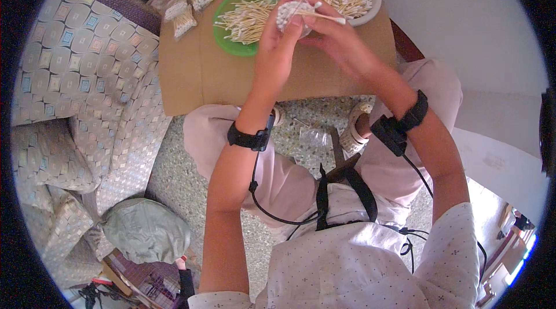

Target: Sorting cotton swabs and placing them into small plastic bags.

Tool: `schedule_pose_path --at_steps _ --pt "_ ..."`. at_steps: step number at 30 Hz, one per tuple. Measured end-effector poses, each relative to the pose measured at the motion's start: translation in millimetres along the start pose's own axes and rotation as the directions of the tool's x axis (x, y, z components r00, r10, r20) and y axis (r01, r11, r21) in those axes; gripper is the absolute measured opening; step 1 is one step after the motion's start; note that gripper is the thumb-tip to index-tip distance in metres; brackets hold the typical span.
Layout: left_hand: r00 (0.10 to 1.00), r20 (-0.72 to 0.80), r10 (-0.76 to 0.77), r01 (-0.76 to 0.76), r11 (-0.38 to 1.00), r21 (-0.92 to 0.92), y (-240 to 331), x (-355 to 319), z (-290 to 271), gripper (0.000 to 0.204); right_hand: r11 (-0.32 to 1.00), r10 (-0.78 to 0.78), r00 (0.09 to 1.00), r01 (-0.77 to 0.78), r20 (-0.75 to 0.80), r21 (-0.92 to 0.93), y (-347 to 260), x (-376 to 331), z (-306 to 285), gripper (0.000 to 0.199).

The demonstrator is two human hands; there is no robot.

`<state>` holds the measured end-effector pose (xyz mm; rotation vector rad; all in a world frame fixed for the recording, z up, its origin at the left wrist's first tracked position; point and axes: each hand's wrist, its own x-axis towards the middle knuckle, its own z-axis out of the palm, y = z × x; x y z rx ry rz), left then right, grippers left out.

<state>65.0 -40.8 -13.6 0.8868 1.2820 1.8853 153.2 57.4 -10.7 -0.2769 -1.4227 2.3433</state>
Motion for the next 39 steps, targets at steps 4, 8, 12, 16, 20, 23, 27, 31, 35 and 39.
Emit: schedule_pose_path --at_steps 4,8,12,16,20,23,27,31,35,39 --pt "0.999 0.032 -0.005 0.006 1.000 -0.005 -5 -2 -3 0.051 1.000 -0.012 1.000 0.013 0.020 -0.021 -6 -4 5 0.045" --pt "0.999 0.049 -0.012 0.011 1.000 0.016 -5 -4 -1 0.051 1.000 0.001 1.000 -0.001 0.010 -0.024 -8 -5 5 0.046" --pt "0.999 0.043 0.022 -0.024 0.999 0.037 -6 -3 1 0.048 0.990 0.000 1.000 -0.003 -0.024 -0.143 -4 -4 -1 0.046" --pt "0.999 0.042 -0.005 0.002 0.996 0.086 -5 -5 0 0.048 0.989 -0.009 1.000 0.005 -0.025 -0.147 -6 -7 2 0.046" --pt "0.998 0.062 -0.004 -0.002 0.995 0.100 -12 -2 -5 0.049 0.990 0.007 1.000 -0.010 -0.021 -0.140 -7 -8 3 0.049" --pt "0.994 -0.058 0.090 -0.079 0.981 0.176 -18 0 -3 0.053 0.937 -0.054 0.998 0.047 -0.011 -0.347 8 -1 -7 0.052" --pt "0.995 -0.080 0.066 -0.064 0.998 0.028 6 -5 3 0.054 0.541 -0.369 0.910 0.378 0.192 -0.751 14 -4 -7 0.058" --pt "0.997 0.046 -0.059 0.053 0.991 0.120 10 -4 -4 0.057 0.442 -0.363 0.922 0.295 0.132 -0.847 7 1 -11 0.060" --pt "0.998 -0.049 0.029 -0.025 0.997 0.071 4 -3 -4 0.054 0.389 -0.326 0.943 0.190 0.058 -0.901 6 0 -13 0.060" --pt "0.947 -0.062 0.316 -0.265 0.873 0.409 0 3 -8 0.047 0.262 -0.295 0.955 0.099 0.018 -0.960 12 -2 -26 0.061"
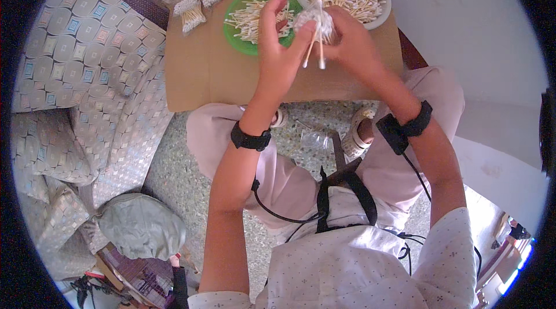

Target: Sorting cotton swabs and placing them into small plastic bags.

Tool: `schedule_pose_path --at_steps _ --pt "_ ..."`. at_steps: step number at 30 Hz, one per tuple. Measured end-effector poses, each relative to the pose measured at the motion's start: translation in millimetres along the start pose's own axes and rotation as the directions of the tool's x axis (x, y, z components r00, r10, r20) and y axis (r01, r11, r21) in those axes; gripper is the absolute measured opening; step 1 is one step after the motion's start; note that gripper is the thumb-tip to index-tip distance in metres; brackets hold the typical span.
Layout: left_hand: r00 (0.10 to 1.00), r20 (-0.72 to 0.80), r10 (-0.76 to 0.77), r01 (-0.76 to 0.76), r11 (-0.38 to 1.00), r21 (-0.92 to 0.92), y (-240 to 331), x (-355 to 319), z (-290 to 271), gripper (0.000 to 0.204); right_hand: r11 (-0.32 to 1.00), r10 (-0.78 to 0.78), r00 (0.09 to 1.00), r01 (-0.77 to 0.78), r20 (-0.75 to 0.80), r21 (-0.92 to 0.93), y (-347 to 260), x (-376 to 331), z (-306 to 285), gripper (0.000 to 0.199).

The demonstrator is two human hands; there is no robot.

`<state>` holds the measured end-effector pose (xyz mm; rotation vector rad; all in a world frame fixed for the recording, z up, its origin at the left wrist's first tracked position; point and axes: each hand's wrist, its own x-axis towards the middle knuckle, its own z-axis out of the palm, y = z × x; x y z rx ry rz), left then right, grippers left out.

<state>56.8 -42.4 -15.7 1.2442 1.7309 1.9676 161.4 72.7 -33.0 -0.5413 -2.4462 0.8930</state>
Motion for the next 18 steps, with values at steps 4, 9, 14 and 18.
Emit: schedule_pose_path --at_steps 4,9,14,18 --pt "0.979 0.019 0.202 -0.201 0.957 0.208 9 0 -2 0.027 0.973 0.128 0.977 -0.157 0.170 0.171 -16 0 -2 0.060" --pt "0.936 0.063 0.346 -0.343 0.857 0.385 8 0 -4 0.019 0.944 0.013 0.985 -0.069 0.175 0.322 -22 -2 3 0.056" --pt "0.953 0.023 0.304 -0.295 0.901 0.317 7 3 -4 0.020 0.834 0.173 0.966 -0.249 0.194 0.493 -20 -1 7 0.052" --pt "0.948 0.068 0.309 -0.313 0.883 0.350 12 1 -5 0.018 0.899 0.215 0.975 -0.218 0.051 0.381 -6 0 12 0.049"
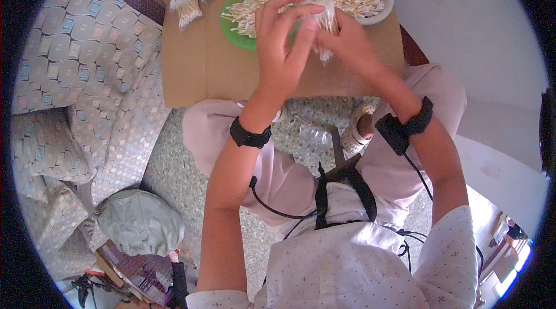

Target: Sorting cotton swabs and placing them into small plastic bags.

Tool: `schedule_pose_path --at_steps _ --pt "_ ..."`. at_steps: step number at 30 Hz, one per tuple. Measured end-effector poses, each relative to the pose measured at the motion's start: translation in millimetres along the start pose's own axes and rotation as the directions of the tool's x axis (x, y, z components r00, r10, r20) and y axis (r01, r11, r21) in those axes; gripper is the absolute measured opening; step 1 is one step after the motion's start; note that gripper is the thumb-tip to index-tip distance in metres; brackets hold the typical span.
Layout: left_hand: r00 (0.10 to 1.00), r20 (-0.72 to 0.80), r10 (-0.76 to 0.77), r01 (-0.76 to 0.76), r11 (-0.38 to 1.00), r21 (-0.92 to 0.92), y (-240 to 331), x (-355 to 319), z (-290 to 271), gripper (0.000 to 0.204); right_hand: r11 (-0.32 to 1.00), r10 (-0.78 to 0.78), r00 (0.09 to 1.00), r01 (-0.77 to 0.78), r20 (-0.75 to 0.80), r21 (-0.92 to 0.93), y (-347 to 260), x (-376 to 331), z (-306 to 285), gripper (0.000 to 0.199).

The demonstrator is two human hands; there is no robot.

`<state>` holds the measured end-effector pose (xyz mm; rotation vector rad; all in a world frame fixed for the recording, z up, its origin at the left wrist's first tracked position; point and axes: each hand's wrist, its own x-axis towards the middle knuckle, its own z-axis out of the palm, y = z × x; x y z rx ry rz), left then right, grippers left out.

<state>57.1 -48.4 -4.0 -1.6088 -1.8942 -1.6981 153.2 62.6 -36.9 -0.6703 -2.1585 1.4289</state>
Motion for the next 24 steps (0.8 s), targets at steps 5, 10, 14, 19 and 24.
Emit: schedule_pose_path --at_steps 5,10,14,19,24 --pt "0.997 0.079 -0.011 0.007 0.998 0.055 2 -3 3 0.017 0.998 -0.054 0.998 0.055 -0.011 0.024 9 3 -5 0.050" --pt "0.998 0.065 -0.002 0.004 1.000 -0.030 -8 -3 4 0.020 0.981 0.154 0.983 -0.164 0.098 0.105 0 3 -1 0.055" --pt "0.998 -0.039 -0.044 0.038 0.990 -0.137 -8 -2 8 0.025 0.988 0.006 1.000 -0.004 -0.013 0.157 6 6 0 0.061" --pt "0.999 -0.026 -0.034 0.031 0.994 -0.102 4 -1 3 0.031 0.952 -0.269 0.955 0.244 -0.125 -0.184 8 9 -7 0.062" --pt "0.983 -0.056 0.175 -0.172 0.984 0.051 -6 0 -8 0.030 0.866 -0.220 0.965 0.259 0.139 -0.427 -17 -3 -11 0.053"
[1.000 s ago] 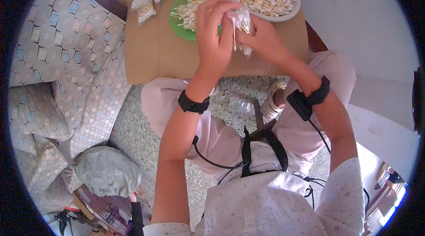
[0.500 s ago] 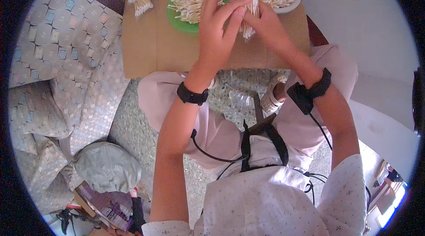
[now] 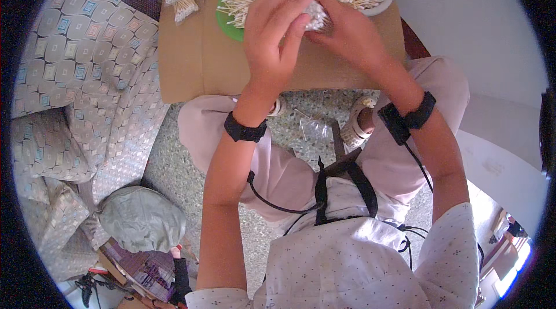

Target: Sorting cotton swabs and placing them into small plastic bags.

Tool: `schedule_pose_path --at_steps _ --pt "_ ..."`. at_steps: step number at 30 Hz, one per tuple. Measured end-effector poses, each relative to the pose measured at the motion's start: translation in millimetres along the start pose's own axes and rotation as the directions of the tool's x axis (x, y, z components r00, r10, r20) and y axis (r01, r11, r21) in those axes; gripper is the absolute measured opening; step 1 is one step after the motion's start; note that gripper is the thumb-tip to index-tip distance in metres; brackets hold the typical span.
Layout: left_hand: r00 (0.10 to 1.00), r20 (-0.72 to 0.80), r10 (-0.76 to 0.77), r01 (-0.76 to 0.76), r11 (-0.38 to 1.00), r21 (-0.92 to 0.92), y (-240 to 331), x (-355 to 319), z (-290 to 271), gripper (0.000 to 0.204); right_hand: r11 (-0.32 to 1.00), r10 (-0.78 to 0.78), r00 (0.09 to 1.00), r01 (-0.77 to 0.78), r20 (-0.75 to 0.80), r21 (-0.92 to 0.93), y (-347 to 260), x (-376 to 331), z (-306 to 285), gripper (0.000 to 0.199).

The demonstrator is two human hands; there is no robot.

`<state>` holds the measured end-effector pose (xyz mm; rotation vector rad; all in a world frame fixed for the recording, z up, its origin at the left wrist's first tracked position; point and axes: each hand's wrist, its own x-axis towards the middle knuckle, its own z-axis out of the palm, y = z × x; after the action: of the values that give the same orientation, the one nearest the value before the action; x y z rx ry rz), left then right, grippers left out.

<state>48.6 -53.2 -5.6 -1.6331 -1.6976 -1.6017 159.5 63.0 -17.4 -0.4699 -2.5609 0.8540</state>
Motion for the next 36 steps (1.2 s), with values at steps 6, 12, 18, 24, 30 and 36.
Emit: schedule_pose_path --at_steps 6,12,18,24,30,36 --pt "0.994 0.109 0.019 -0.017 1.000 -0.019 5 -6 6 0.023 1.000 -0.007 1.000 0.007 -0.020 -0.009 -7 -5 -3 0.049" --pt "0.924 0.032 -0.381 0.379 0.903 -0.203 16 -14 -1 0.022 0.999 -0.026 0.999 0.025 -0.030 -0.042 -11 -8 -7 0.050" --pt "0.987 0.153 -0.044 0.026 0.992 0.120 -1 -16 -7 0.032 1.000 0.013 0.999 -0.012 0.042 -0.008 -13 -8 -10 0.054" --pt "0.954 0.277 0.113 -0.171 0.966 0.195 8 -6 -9 0.037 0.985 -0.156 0.986 0.160 -0.059 0.065 4 -10 -6 0.052" --pt "0.996 0.084 0.021 -0.029 0.995 0.100 -1 -19 -15 0.036 0.925 -0.051 0.991 0.095 -0.127 0.368 -13 -4 -4 0.058" --pt "0.996 0.085 0.030 -0.043 0.988 0.152 8 -38 -16 0.026 0.959 -0.059 0.992 0.089 -0.115 0.270 2 -4 2 0.042"
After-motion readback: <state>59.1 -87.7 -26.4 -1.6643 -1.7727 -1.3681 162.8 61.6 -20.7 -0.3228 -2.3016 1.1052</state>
